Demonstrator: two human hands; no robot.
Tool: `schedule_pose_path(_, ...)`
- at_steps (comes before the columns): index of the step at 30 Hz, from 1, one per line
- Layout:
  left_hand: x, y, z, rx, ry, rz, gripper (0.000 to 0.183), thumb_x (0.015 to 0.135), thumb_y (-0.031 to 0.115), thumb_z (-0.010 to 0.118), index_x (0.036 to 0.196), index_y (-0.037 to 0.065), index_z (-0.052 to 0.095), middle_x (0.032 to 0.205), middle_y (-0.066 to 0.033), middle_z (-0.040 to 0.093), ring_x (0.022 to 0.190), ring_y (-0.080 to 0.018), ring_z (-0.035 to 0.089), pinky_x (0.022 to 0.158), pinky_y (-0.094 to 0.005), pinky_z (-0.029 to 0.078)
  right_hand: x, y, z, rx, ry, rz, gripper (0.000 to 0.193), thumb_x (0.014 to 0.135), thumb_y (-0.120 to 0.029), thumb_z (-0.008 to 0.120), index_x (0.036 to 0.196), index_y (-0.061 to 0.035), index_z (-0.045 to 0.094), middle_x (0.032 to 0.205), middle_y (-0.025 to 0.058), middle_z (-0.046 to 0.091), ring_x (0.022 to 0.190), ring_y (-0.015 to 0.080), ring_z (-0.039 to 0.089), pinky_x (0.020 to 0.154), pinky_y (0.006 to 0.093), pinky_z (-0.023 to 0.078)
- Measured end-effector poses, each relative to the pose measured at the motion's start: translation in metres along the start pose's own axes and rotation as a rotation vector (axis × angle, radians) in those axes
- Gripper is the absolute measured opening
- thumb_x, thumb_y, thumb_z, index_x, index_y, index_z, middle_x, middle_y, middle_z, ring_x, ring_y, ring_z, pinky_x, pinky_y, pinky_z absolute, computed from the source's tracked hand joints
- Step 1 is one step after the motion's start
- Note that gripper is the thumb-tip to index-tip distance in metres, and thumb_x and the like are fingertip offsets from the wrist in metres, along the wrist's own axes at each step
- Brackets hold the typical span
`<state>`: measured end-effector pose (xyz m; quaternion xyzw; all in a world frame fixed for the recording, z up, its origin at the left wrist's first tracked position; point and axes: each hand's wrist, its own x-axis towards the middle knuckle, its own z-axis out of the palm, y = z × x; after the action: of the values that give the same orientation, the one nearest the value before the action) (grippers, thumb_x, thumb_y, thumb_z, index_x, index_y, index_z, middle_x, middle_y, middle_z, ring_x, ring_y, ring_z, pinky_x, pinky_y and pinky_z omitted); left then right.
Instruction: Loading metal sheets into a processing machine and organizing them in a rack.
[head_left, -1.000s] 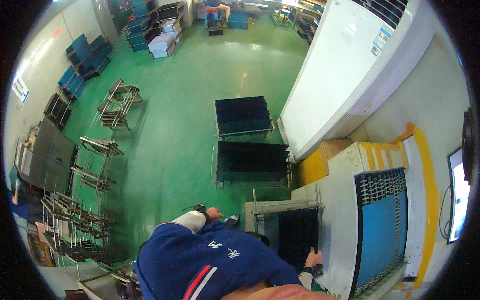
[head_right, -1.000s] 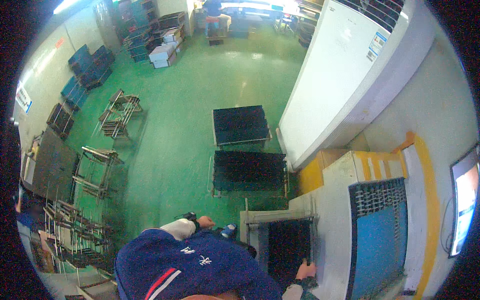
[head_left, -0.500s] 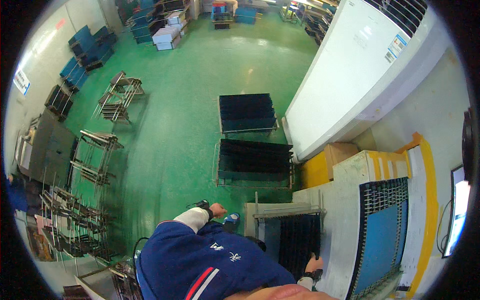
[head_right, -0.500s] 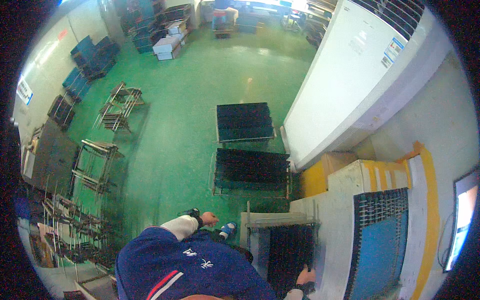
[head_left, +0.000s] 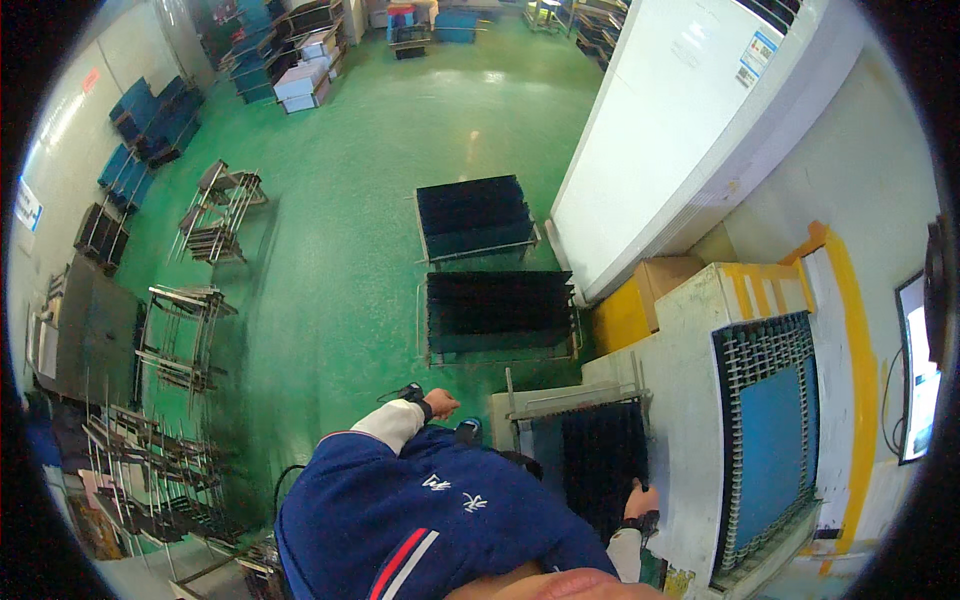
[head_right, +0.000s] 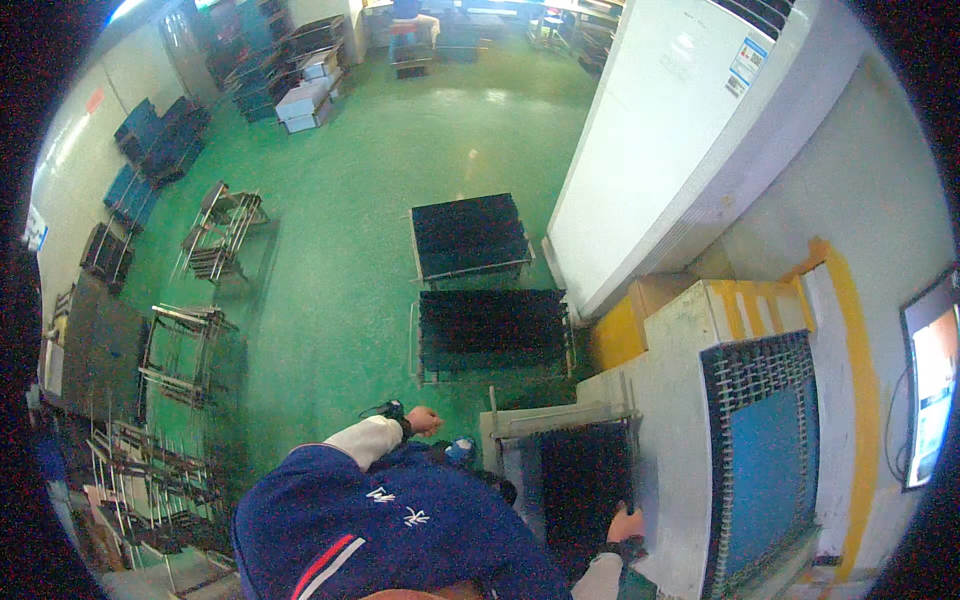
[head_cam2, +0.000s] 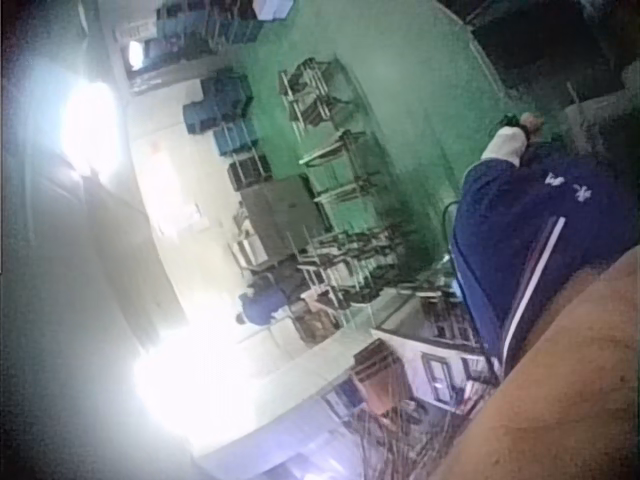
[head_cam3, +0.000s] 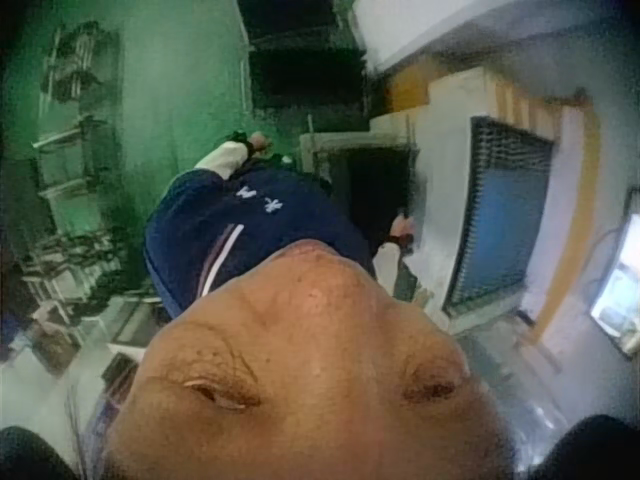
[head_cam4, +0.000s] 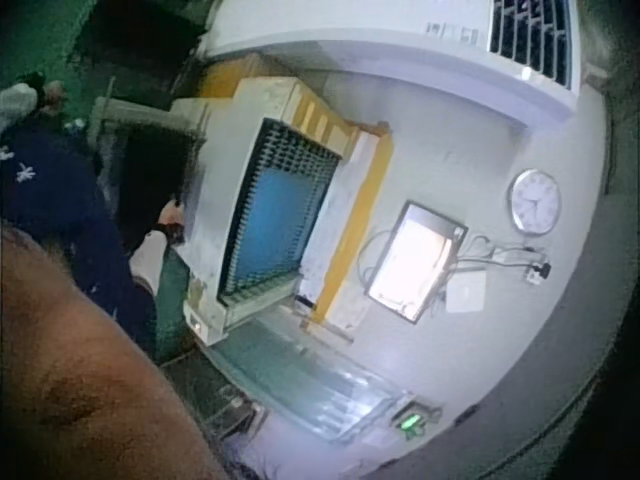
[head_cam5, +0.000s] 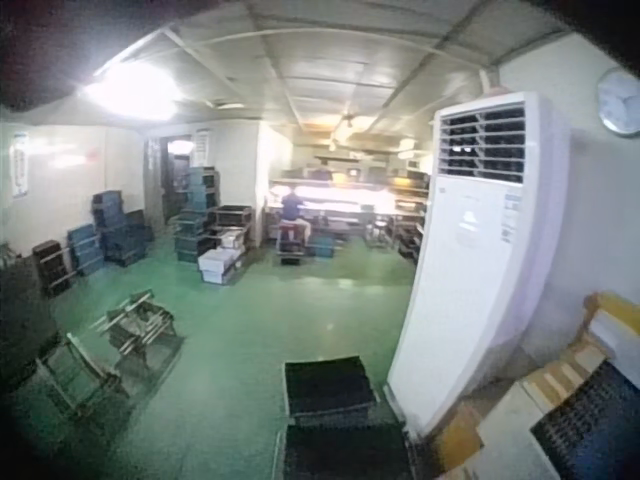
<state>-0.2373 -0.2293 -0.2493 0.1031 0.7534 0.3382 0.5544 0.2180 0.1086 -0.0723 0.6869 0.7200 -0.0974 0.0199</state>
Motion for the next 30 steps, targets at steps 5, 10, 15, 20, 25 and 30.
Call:
schedule_pose_path(5, -0.007, 0.010, -0.010, -0.003, 0.082, -0.050, 0.030, 0.081, 0.032, 0.062, 0.088, 0.002, 0.066, 0.065, -0.0046, 0.063, 0.048, -0.0131, 0.057, 0.041, -0.0277, 0.045, -0.031, -0.048, -0.054, 0.081, -0.047, 0.024, 0.043, 0.080, -0.036, 0.067, 0.102, 0.0010, 0.063, 0.099, 0.0247, 0.063, 0.094, 0.0430, 0.059, 0.078, 0.0483, 0.045)
schedule_pose_path(10, -0.015, 0.019, -0.014, 0.014, 0.092, -0.043, 0.028, 0.082, 0.033, 0.064, 0.081, 0.005, 0.063, 0.067, -0.0030, 0.064, 0.049, -0.0128, 0.058, 0.041, -0.0270, 0.046, -0.026, -0.033, -0.043, 0.077, -0.016, 0.003, 0.046, 0.079, -0.037, 0.067, 0.104, 0.0017, 0.062, 0.103, 0.0259, 0.062, 0.097, 0.0434, 0.058, 0.080, 0.0475, 0.045)
schedule_pose_path(15, -0.019, 0.019, -0.017, -0.043, 0.075, -0.065, 0.027, 0.083, 0.031, 0.065, 0.082, 0.004, 0.062, 0.065, -0.0034, 0.062, 0.048, -0.0132, 0.057, 0.040, -0.0278, 0.045, -0.017, -0.025, -0.034, 0.092, -0.061, 0.019, 0.044, 0.080, -0.035, 0.068, 0.104, 0.0011, 0.063, 0.101, 0.0242, 0.063, 0.096, 0.0423, 0.059, 0.079, 0.0464, 0.046)
schedule_pose_path(20, -0.016, 0.010, -0.019, -0.113, 0.063, -0.067, 0.031, 0.082, 0.028, 0.062, 0.094, -0.001, 0.064, 0.069, -0.0057, 0.064, 0.046, -0.0142, 0.057, 0.038, -0.0296, 0.045, -0.022, -0.029, -0.036, 0.141, 0.001, -0.019, 0.040, 0.078, -0.033, 0.070, 0.100, 0.0004, 0.064, 0.097, 0.0229, 0.065, 0.091, 0.0420, 0.061, 0.077, 0.0458, 0.047)
schedule_pose_path(25, -0.013, 0.002, -0.017, -0.128, 0.087, -0.073, 0.033, 0.081, 0.028, 0.063, 0.097, -0.001, 0.064, 0.067, -0.0059, 0.063, 0.045, -0.0138, 0.056, 0.036, -0.0292, 0.043, -0.006, -0.010, -0.012, 0.123, -0.020, -0.016, 0.039, 0.078, -0.031, 0.070, 0.100, 0.0002, 0.064, 0.097, 0.0236, 0.064, 0.091, 0.0421, 0.060, 0.076, 0.0457, 0.046)
schedule_pose_path(30, -0.019, 0.007, -0.016, -0.092, 0.098, -0.052, 0.034, 0.081, 0.029, 0.063, 0.097, -0.001, 0.064, 0.068, -0.0056, 0.064, 0.045, -0.0141, 0.057, 0.036, -0.0289, 0.044, -0.006, -0.003, -0.005, 0.061, 0.104, -0.090, 0.044, 0.075, -0.037, 0.073, 0.096, 0.0011, 0.065, 0.093, 0.0228, 0.065, 0.084, 0.0399, 0.063, 0.073, 0.0446, 0.048)
